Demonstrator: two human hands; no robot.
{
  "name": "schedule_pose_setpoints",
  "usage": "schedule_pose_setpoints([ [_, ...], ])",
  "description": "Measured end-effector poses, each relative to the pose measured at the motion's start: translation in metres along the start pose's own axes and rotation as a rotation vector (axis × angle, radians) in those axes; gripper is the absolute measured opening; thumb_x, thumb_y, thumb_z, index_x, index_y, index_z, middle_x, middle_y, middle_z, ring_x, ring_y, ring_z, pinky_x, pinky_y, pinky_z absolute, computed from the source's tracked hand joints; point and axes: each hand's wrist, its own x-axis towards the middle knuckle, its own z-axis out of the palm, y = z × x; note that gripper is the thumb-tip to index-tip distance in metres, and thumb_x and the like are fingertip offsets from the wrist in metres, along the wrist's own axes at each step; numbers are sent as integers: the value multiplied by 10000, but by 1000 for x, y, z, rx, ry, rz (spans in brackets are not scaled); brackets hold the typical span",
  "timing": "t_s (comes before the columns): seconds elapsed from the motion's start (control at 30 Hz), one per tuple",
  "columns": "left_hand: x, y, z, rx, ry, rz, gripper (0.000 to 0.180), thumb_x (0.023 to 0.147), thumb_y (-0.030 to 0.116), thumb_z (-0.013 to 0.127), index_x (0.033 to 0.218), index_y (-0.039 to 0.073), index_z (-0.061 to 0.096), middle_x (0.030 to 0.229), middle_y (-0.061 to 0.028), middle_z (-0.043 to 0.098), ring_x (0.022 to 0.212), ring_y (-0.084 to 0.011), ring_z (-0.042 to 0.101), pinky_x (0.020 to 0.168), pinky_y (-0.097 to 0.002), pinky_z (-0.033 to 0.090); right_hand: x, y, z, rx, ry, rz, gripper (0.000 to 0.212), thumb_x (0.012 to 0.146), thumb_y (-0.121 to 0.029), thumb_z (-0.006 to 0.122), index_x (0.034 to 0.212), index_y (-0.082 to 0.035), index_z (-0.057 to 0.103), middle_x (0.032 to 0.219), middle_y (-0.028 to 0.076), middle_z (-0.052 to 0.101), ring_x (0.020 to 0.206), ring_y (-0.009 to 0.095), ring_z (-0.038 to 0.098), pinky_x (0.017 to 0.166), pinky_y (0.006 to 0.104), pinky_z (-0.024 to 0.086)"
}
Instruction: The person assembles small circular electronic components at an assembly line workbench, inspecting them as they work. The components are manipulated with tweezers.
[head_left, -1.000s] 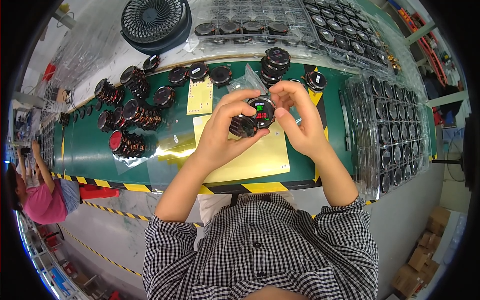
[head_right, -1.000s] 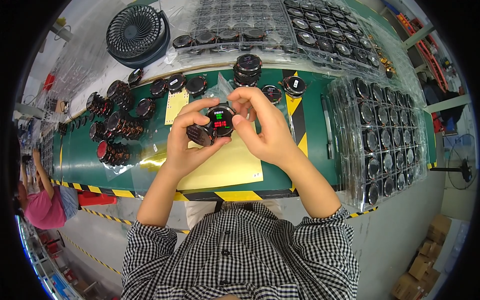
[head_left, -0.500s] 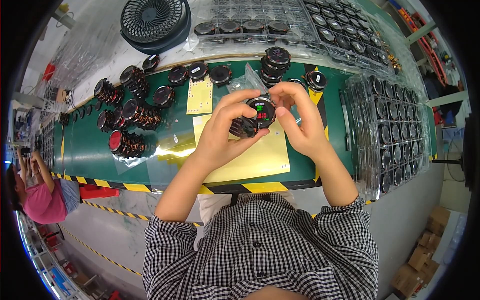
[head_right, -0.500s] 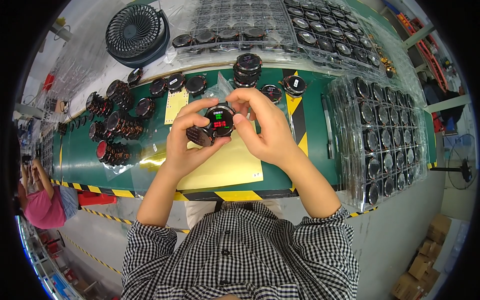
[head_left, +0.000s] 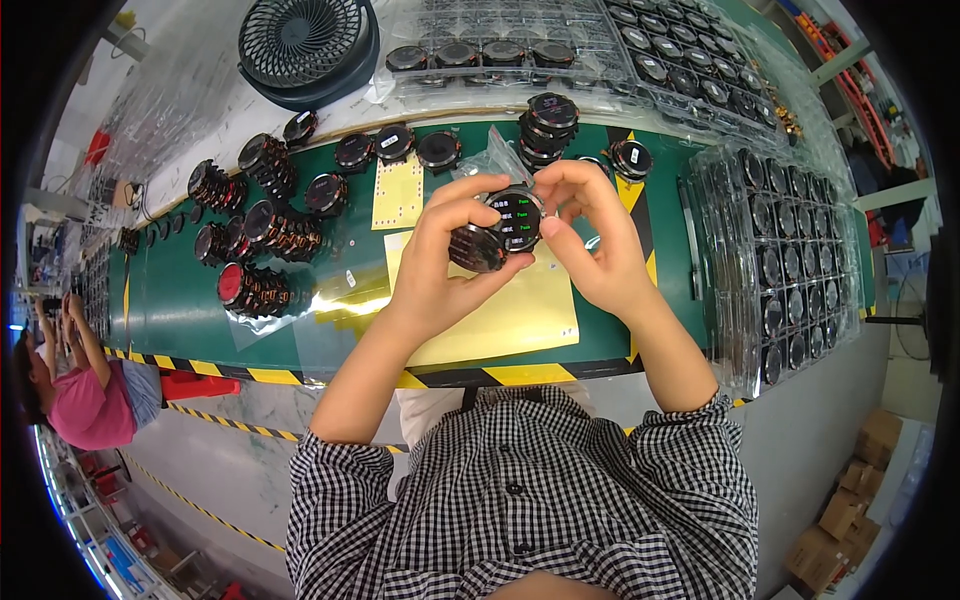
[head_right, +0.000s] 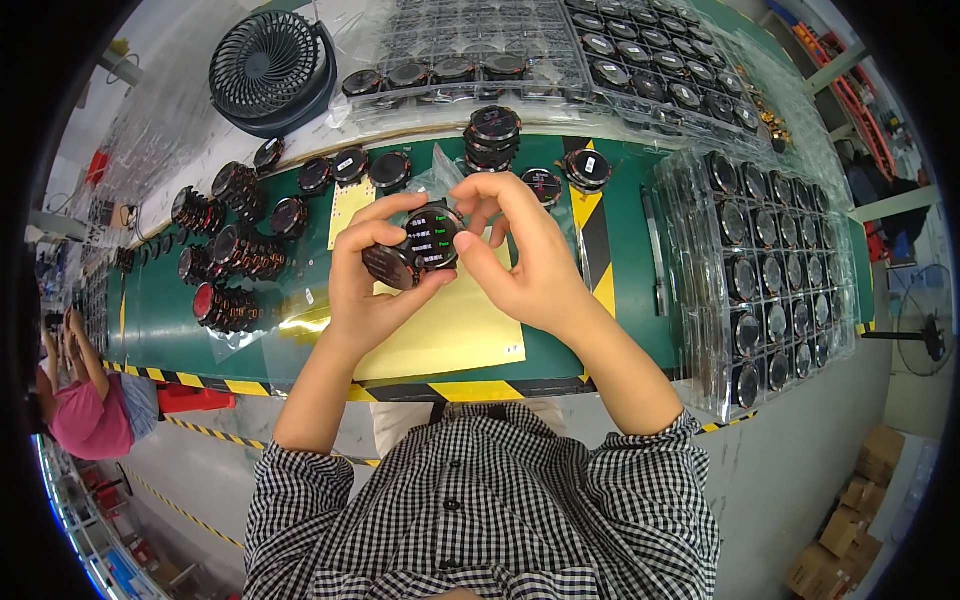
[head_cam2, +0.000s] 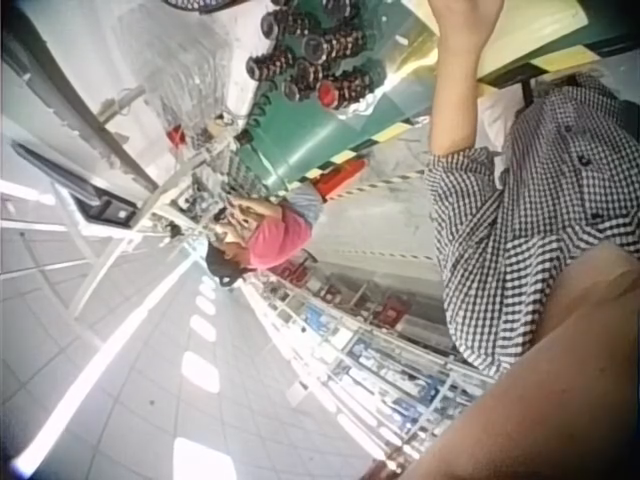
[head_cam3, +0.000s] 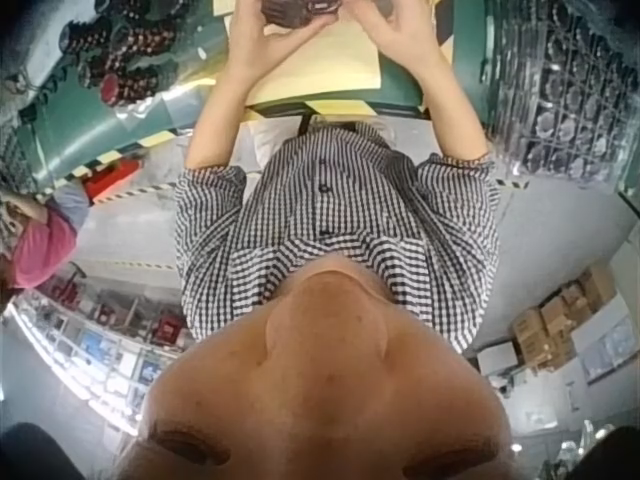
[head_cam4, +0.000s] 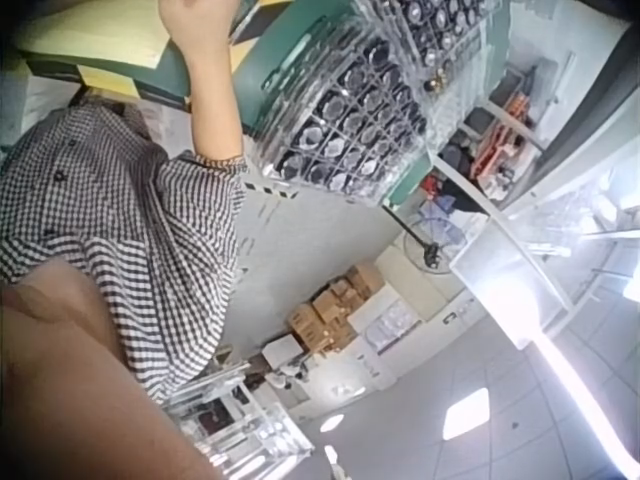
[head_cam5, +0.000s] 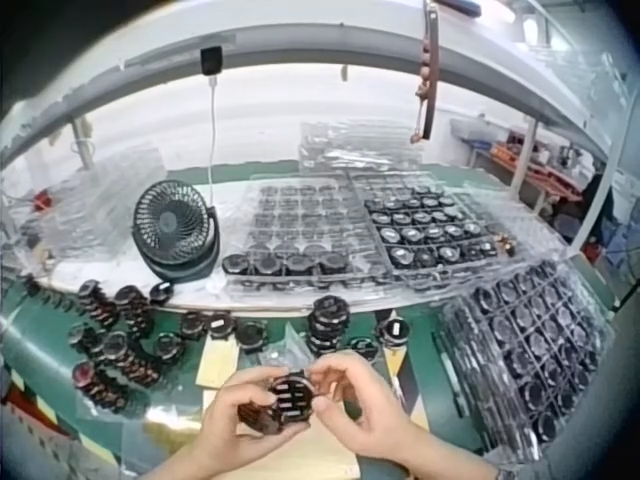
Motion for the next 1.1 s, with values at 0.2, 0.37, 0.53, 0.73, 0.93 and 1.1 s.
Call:
schedule_pose_setpoints([
  [0.2,-3,3,1,-231,57,-216,606,674,36,836,1113,75,420,1261,-173,523,1132,-256,563,872,-319,516,0,-2,0,113,-5,86,302,868,-25,574,1164,-24,513,1046,56,567,855,109,574,684,237,448],
  [0.37,-3,3,0,-305,41,-232,599,672,26,834,1105,79,423,1257,-170,528,1139,-253,559,885,-322,506,1,-2,-1,263,-6,208,218,945,-33,499,1162,-14,517,1027,43,572,863,80,561,709,221,455],
  [0.53,-1,7,-1,-291,-72,-186,582,668,38,838,1089,89,439,1234,-158,558,1146,-264,554,916,-344,475,1,-3,-4,230,-61,181,185,965,-53,483,1144,-18,508,895,-2,557,777,47,512,666,193,413],
  [0.73,1,7,-5,-188,-150,-163,631,664,-34,820,1106,91,388,1259,-213,510,1084,-231,589,794,-286,577,1,-7,-1,311,-31,242,161,966,-51,476,1124,-26,502,788,-36,496,678,14,434,586,182,341],
  [0.93,-1,10,1,-348,-81,-300,578,682,41,831,1102,79,435,1245,-144,542,1116,-214,561,888,-313,494,-1,-6,-6,339,-85,373,196,966,-53,463,1161,-40,478,774,-42,477,661,17,422,590,178,343],
  [1.1,-1,11,-1,-332,-88,-342,573,690,44,826,1108,73,436,1249,-133,538,1083,-197,576,878,-305,499,-2,-7,-1,373,-33,353,238,924,-17,477,1161,-37,493,897,-8,494,792,44,452,680,194,368],
])
